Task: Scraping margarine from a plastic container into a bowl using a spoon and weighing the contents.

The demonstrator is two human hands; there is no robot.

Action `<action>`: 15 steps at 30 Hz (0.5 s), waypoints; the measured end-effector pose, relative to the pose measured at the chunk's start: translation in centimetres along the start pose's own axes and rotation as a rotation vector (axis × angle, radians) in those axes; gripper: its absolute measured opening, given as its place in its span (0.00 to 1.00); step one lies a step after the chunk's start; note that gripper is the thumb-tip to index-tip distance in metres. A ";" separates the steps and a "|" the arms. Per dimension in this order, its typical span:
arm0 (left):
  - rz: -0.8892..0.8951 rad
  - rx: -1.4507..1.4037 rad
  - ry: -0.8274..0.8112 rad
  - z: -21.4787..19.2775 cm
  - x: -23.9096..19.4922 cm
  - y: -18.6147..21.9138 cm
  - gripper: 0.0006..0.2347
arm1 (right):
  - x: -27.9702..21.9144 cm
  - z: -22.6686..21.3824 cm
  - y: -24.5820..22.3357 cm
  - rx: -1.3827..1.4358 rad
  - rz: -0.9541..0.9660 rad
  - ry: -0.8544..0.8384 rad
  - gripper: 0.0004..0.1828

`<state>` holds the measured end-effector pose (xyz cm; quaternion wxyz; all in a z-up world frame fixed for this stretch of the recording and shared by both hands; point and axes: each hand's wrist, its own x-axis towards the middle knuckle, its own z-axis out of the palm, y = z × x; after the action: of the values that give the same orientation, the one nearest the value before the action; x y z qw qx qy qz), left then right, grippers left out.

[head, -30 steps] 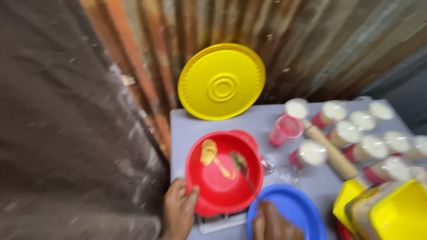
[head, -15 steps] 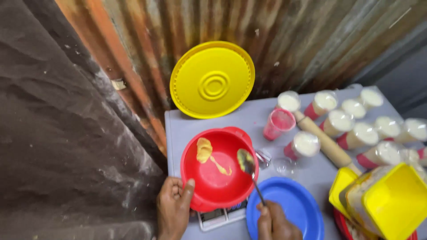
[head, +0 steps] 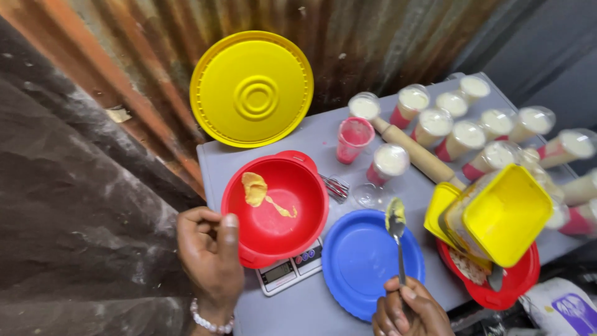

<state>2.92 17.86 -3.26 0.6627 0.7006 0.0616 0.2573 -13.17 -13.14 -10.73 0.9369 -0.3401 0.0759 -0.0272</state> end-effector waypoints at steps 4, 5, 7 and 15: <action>0.076 -0.083 -0.306 3.8 -6.6 2.5 0.07 | -5.1 -4.5 -0.3 0.032 -0.114 -0.017 0.18; 0.048 -0.113 -0.439 5.0 -8.6 3.1 0.06 | -6.3 -5.8 -0.5 0.057 -0.154 -0.083 0.19; -0.019 -0.149 -0.603 6.4 -12.4 4.4 0.06 | -9.1 -8.8 -0.6 0.065 -0.183 -0.105 0.20; 0.043 -0.159 -1.343 10.1 -25.3 6.4 0.08 | -24.1 -7.1 -2.2 -0.064 -0.413 0.330 0.20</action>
<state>-16.02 -2.74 -4.08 0.6012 0.6588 -0.3968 -0.2170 -38.07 -16.85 -11.72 0.8752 -0.3687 0.1577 -0.2706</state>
